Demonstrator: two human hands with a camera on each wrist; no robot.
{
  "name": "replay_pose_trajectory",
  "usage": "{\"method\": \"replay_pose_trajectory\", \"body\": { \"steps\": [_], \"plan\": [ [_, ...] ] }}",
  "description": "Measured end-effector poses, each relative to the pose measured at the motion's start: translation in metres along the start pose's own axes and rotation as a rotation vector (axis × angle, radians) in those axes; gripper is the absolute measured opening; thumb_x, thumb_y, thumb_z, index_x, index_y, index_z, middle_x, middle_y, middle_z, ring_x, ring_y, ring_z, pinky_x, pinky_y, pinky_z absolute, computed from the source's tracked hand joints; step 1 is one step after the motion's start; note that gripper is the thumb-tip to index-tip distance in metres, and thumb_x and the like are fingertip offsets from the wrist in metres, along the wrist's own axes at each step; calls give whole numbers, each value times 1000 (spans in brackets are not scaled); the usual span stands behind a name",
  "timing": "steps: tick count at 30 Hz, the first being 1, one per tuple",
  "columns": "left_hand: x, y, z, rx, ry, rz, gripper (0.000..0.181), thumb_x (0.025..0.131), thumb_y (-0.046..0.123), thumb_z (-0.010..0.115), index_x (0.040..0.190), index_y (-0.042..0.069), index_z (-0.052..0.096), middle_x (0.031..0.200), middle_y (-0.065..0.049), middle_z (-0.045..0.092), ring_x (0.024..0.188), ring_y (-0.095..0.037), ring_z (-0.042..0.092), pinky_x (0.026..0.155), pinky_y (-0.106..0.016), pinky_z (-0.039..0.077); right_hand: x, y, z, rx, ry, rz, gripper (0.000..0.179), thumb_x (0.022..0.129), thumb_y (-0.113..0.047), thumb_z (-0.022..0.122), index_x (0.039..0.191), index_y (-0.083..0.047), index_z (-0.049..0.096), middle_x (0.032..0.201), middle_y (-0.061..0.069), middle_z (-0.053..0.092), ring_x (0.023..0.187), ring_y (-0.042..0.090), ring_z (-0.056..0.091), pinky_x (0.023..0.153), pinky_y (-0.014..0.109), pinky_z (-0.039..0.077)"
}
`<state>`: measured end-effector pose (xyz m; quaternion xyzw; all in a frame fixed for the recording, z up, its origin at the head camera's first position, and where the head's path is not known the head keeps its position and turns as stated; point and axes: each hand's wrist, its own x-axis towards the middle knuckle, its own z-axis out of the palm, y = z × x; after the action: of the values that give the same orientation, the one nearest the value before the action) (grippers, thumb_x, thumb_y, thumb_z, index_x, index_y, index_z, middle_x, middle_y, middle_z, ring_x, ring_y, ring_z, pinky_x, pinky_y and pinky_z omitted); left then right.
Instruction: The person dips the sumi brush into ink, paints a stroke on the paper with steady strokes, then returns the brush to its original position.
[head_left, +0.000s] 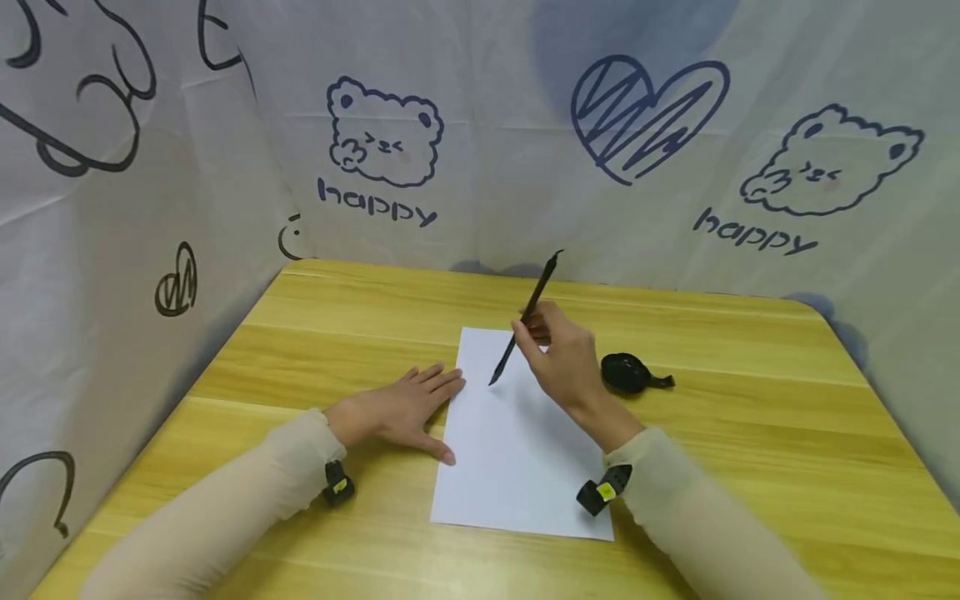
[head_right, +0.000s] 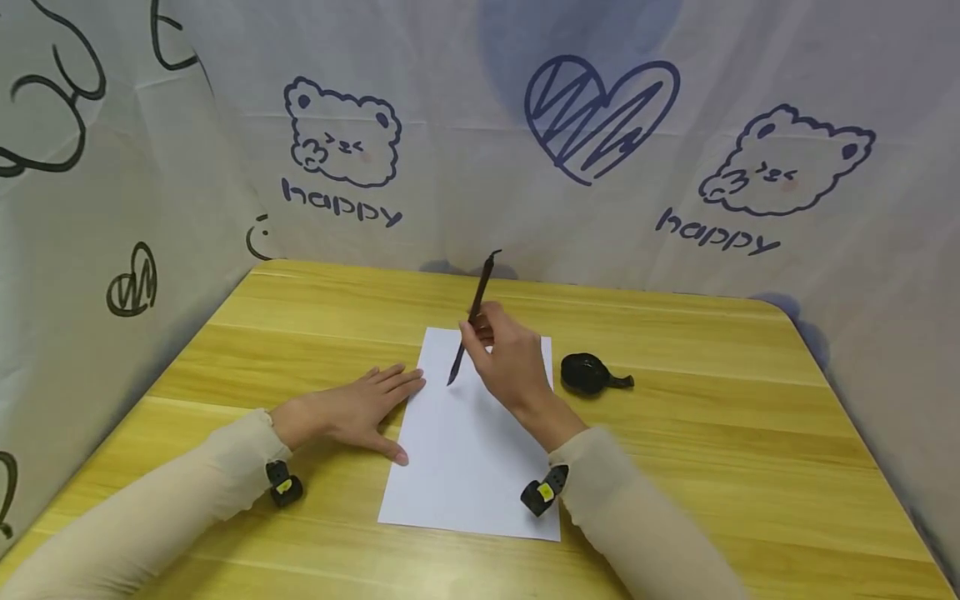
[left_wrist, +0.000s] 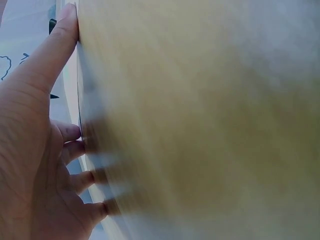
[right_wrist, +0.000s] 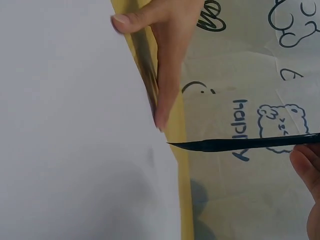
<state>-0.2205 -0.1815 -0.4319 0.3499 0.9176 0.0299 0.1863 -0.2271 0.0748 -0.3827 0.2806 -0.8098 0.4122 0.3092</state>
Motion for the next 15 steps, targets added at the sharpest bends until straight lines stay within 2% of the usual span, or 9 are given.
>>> {"method": "replay_pose_trajectory", "body": {
  "steps": [5,15],
  "plan": [
    [0,0,0,-2,2,4,120,72,87,51,159,13,12,164,-4,7,148,-32,3,117,-53,8,-7,-4,8,16,7,11,18,94,-11,67,106,0,61,91,9,71,80,20,71,68,28,58],
    [0,0,0,11,-5,9,119,73,87,49,159,14,10,164,-4,6,148,-32,2,116,-54,9,-16,-4,13,35,55,-24,18,93,-10,68,103,2,60,87,9,70,77,18,71,67,25,57]
  ]
}}
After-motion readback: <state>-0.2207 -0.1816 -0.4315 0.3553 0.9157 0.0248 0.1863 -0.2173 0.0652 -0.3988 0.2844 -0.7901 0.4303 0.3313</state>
